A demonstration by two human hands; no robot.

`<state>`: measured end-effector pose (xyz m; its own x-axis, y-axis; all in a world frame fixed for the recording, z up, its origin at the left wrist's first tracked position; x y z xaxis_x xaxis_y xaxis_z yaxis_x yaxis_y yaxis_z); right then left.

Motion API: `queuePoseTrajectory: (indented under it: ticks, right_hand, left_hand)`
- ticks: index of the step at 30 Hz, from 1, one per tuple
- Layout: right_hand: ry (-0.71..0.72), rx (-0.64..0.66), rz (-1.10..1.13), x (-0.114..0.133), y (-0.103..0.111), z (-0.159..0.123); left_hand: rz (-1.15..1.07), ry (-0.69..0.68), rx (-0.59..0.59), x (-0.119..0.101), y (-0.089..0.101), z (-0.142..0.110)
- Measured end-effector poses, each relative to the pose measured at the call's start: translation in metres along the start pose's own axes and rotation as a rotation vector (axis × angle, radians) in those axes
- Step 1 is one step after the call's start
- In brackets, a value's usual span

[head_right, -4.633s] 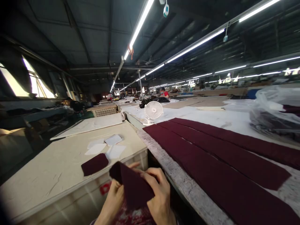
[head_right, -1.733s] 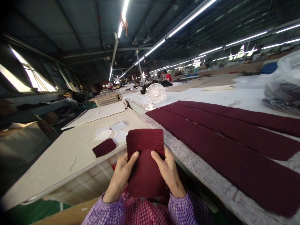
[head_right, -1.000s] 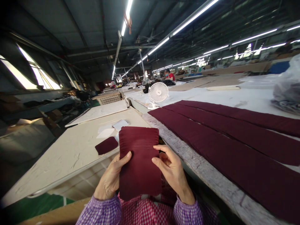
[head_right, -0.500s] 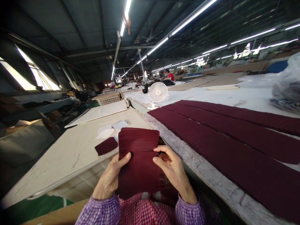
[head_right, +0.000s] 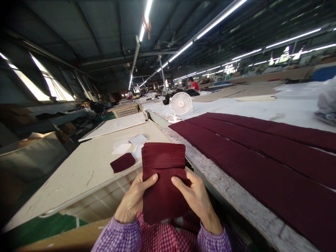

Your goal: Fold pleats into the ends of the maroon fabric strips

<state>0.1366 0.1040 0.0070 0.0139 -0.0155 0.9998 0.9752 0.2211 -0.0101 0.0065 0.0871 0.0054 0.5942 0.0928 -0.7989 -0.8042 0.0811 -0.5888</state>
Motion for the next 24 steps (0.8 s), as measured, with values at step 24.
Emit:
queuePoseTrajectory:
  ticks: [24]
  right_hand:
    - [0.066, -0.085, 0.091, 0.006, 0.016, -0.001]
  left_hand:
    - [0.006, 0.024, -0.054, 0.002, 0.008, -0.001]
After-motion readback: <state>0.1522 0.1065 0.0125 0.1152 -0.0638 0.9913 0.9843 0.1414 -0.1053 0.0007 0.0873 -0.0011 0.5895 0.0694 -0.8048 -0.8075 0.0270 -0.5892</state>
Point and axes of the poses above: each hand's wrist, its own z-axis towards the middle knuckle, its own y-axis out of the back of the hand, x = y × z, the point moved 10 cm from there along z, towards the middle knuckle, and after that the axes turned 14 degrees about -y, right-handed, at the moved point
